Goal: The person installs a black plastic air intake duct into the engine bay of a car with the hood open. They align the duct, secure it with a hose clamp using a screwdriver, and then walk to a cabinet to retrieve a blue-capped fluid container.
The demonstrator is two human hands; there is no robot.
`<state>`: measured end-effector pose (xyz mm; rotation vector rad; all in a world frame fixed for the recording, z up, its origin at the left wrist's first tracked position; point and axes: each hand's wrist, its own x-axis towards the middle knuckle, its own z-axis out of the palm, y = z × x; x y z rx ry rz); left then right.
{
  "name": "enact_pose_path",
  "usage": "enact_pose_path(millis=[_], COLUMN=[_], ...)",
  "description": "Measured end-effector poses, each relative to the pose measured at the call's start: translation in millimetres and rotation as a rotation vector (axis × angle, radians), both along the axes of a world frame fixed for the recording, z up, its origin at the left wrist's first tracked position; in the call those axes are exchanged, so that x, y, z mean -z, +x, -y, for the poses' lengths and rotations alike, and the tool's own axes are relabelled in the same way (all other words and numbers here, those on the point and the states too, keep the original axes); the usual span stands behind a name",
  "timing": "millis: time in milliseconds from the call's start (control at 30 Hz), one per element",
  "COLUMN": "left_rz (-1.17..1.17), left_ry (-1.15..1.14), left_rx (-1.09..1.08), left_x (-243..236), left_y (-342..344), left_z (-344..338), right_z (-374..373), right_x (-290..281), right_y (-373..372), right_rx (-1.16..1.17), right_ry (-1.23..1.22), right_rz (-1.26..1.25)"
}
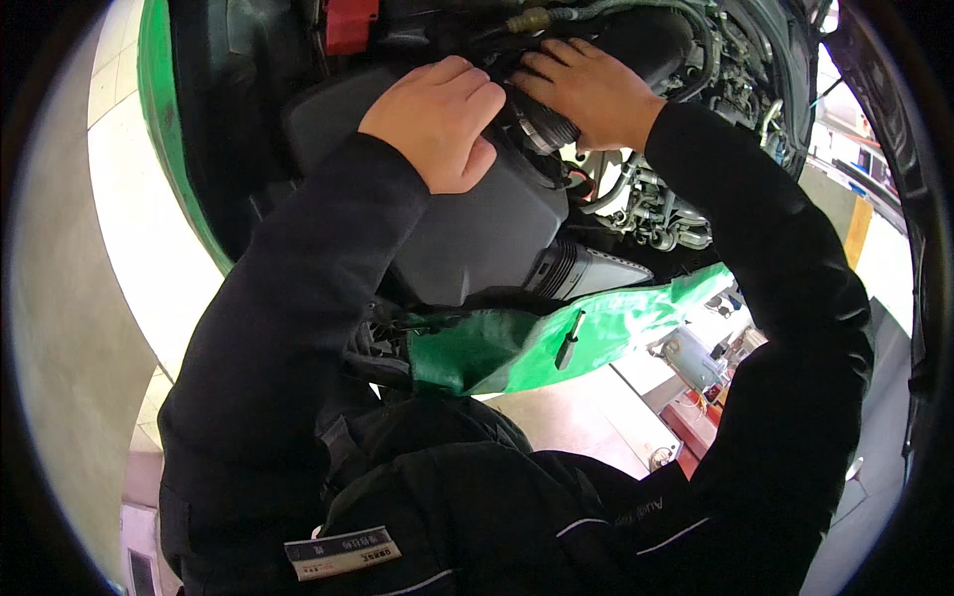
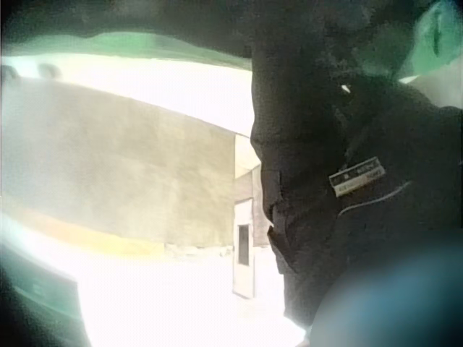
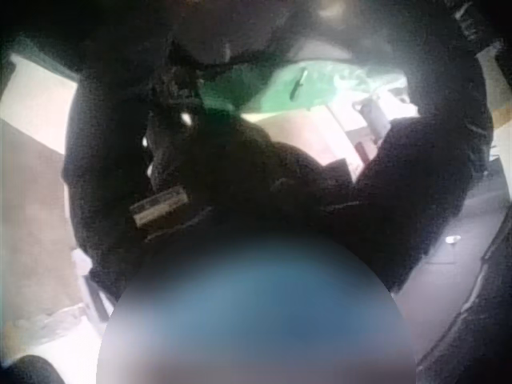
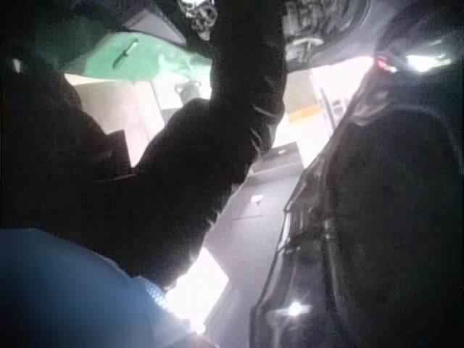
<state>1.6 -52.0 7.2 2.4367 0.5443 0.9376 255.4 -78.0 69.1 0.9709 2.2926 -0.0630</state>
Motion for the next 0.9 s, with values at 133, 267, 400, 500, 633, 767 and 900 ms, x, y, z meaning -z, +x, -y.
enact_pose_path(millis=[133,267,400,500,633,767,900], left_rz=[-0.004,-0.004,0.015,0.01,-0.024,-0.07,-0.117], left_ry=[0.001,0.023,0.011,-0.018,0.006,0.022,0.001], left_rx=[-0.007,0.012,0.019,0.024,0.007,0.017,0.036], left_x=[2.8,2.2,1.3,0.3,-4.7,-9.2,-5.4], left_y=[0.9,2.2,2.9,2.4,2.9,5.8,6.7], left_z=[1.0,-0.9,-3.9,-1.9,-2.0,-1.8,-1.5], right_z=[-0.3,14.2,20.2,18.4,13.5,14.1,18.8], right_x=[6.0,10.5,14.1,15.8,14.3,15.3,21.5], right_y=[-5.4,-7.7,-11.1,-13.4,-13.6,-12.6,-10.5], right_rx=[0.136,0.145,0.156,0.136,0.17,0.109,0.145], right_ry=[-0.089,0.04,0.095,0.114,0.073,0.12,0.158], right_rz=[-0.053,-0.159,-0.147,-0.146,-0.135,-0.099,-0.15])
